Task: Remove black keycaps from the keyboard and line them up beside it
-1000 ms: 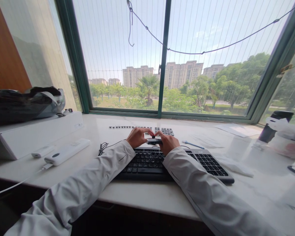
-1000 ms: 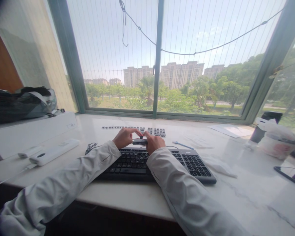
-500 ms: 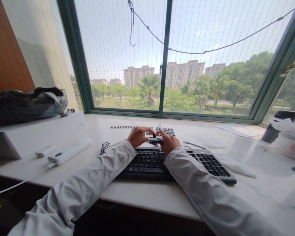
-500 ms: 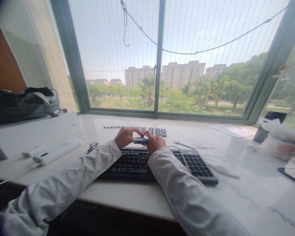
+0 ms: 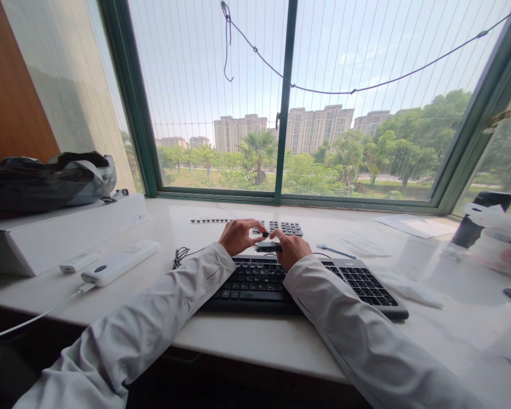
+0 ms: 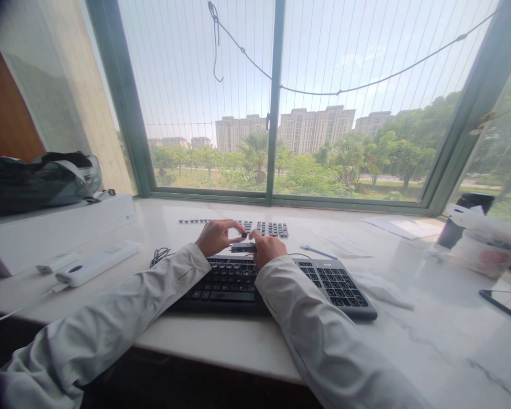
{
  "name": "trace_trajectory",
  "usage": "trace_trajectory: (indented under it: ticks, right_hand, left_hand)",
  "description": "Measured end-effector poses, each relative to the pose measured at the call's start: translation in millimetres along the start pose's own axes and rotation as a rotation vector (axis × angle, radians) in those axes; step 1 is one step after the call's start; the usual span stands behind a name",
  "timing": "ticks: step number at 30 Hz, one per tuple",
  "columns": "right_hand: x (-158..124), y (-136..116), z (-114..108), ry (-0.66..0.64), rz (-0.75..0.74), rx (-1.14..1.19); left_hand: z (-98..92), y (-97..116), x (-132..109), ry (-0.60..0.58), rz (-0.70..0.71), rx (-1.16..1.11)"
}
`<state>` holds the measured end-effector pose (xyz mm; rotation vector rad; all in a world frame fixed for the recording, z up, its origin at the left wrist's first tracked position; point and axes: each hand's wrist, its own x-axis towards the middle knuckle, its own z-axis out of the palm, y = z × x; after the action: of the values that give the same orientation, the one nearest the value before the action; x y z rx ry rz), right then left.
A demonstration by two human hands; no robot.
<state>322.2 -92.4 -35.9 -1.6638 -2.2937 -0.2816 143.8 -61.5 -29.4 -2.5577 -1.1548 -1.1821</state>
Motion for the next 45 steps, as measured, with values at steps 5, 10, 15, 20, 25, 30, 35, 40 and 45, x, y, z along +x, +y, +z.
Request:
trace_trajectory:
  ticks: [5,10,15,20,25,30,35,40,45]
  right_hand:
    - [1,2,5,0.018,-0.017,0.007]
    - [1,2,7,0.031,-0.016,0.012]
    - [-2,-4,-1,0.018,0.014,0.021]
    - [-5,-9,-11,-0.028,0.035,0.028]
    - [-2,-3,-4,-0.018,-0.002,0.042]
    - [3,8,5,0.008,-0.006,0.058]
    - [6,16,6,-0.013,0.013,0.071]
    - [8,18,6,-0.033,0.003,0.096]
    - [10,19,7,-0.052,-0.031,0.103]
  left_hand:
    - [1.1,-2,0,-0.004,-0.006,0.014]
    - [2.8,-8,-1,0.004,0.001,0.051]
    - [2.0,-22,-2,-0.054,-0.008,0.163]
    - [-4.5,-40,-3,-0.11,-0.1,0.28]
    - [-12.6,-68,-6,-0.14,-0.306,0.455]
    - [-16.4,-101,-16,-0.202,-0.471,0.604]
    - [-16.3,-119,-22,-0.23,-0.575,0.667]
    - [-17.5,-122,-22,-0.233,-0.59,0.668]
    - [-20.0,-126,-23,-0.236,-0.6,0.682]
